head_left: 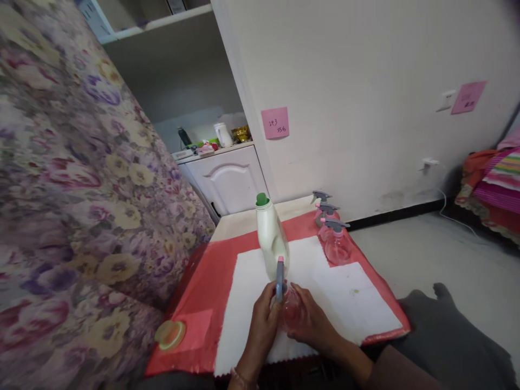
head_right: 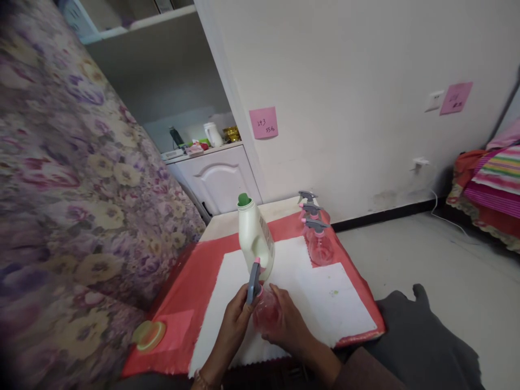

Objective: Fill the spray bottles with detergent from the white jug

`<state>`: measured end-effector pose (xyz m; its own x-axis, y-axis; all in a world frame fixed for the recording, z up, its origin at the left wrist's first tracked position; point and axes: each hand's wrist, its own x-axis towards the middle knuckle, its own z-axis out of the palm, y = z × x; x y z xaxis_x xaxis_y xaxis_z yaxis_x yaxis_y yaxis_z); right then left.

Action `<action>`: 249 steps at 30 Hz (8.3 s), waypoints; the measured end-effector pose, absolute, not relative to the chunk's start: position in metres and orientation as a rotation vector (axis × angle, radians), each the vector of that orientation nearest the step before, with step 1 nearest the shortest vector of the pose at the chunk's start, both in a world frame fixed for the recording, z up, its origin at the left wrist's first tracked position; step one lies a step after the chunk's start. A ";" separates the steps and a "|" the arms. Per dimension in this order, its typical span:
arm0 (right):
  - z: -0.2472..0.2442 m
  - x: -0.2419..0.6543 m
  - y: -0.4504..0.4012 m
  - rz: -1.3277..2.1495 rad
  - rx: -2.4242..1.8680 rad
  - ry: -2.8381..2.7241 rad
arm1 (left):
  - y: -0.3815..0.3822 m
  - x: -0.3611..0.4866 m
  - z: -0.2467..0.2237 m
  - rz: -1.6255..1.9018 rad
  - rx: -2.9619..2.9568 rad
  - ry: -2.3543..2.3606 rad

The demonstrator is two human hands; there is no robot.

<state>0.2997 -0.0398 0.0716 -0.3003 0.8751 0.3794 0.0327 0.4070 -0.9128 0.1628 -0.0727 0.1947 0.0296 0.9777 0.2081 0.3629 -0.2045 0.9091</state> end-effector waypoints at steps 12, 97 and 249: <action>0.111 0.317 -0.049 0.981 -0.864 -1.673 | -0.075 0.165 0.187 1.241 1.700 1.418; 0.189 0.319 -0.017 1.129 -0.639 -1.879 | -0.073 0.154 0.168 1.318 1.382 1.265; 0.163 0.297 -0.030 1.026 -0.728 -1.670 | -0.090 0.156 0.189 1.342 1.481 1.520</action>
<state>0.2973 -0.0298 0.1630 -0.3153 0.8421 0.4376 -0.0095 0.4583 -0.8887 0.1560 -0.0902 0.1891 -0.1787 0.9606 0.2127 0.3300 -0.1452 0.9328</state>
